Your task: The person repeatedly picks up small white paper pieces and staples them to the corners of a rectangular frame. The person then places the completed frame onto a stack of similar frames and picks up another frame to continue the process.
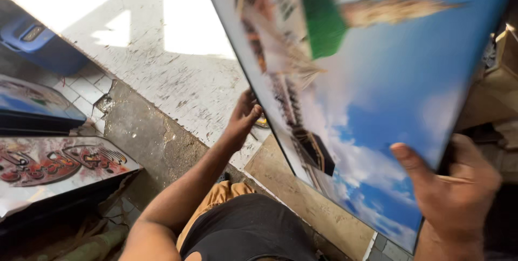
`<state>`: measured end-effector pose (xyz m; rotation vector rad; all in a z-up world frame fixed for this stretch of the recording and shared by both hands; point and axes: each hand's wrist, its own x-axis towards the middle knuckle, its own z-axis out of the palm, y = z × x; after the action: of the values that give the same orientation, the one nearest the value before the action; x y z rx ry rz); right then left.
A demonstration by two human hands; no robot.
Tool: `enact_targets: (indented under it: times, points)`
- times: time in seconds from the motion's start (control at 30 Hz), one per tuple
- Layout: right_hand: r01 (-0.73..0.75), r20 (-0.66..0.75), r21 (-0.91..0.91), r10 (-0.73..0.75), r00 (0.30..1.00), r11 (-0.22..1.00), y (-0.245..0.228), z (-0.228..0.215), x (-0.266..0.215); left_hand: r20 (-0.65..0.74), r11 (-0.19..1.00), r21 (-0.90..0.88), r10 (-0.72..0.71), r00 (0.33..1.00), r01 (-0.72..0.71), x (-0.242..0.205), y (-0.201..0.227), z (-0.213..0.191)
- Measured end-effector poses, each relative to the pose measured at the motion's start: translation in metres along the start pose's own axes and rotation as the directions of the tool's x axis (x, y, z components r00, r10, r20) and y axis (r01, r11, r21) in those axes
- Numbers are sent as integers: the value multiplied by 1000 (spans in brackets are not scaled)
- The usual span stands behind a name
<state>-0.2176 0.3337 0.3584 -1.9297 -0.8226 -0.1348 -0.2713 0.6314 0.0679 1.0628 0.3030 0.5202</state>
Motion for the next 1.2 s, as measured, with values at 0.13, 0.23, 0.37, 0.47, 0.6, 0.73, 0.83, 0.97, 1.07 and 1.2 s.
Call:
enact_targets:
  times: [0.13,0.23,0.37,0.47,0.6,0.73,0.83,0.97,1.07,1.2]
  points:
    - [86,297,-132,-43,954,987,-4,53,13,-166,903,-431,-78,983,-1,-3,-55,-20]
    - [143,296,-473,4,955,869,20,66,-11,-225,827,-562,-139,965,-12,-1,-80,-64]
    - [67,294,-466,82,952,882,103,42,-65,-363,778,-622,-186,913,-89,10,-95,-112]
    - [-89,372,-372,236,898,924,204,31,-64,-404,780,-624,-262,877,-55,28,-91,-138]
    - [-344,302,-424,489,819,838,279,24,-97,-418,753,-658,-335,844,-27,39,-92,-145]
    - [-449,214,-341,533,818,826,272,36,-129,-425,789,-614,-352,834,20,43,-76,-157]
    - [-413,165,-201,447,879,888,248,64,-121,-489,862,-444,-461,741,244,42,-45,-170]
    - [-318,7,33,318,948,947,190,117,-135,-727,931,74,-194,659,356,41,21,-164]
    - [-200,-189,141,224,956,970,145,163,-131,-491,778,617,497,716,-118,39,93,-137]
    - [-120,-162,-15,116,980,993,97,181,-106,154,118,879,848,507,-463,35,188,-96]
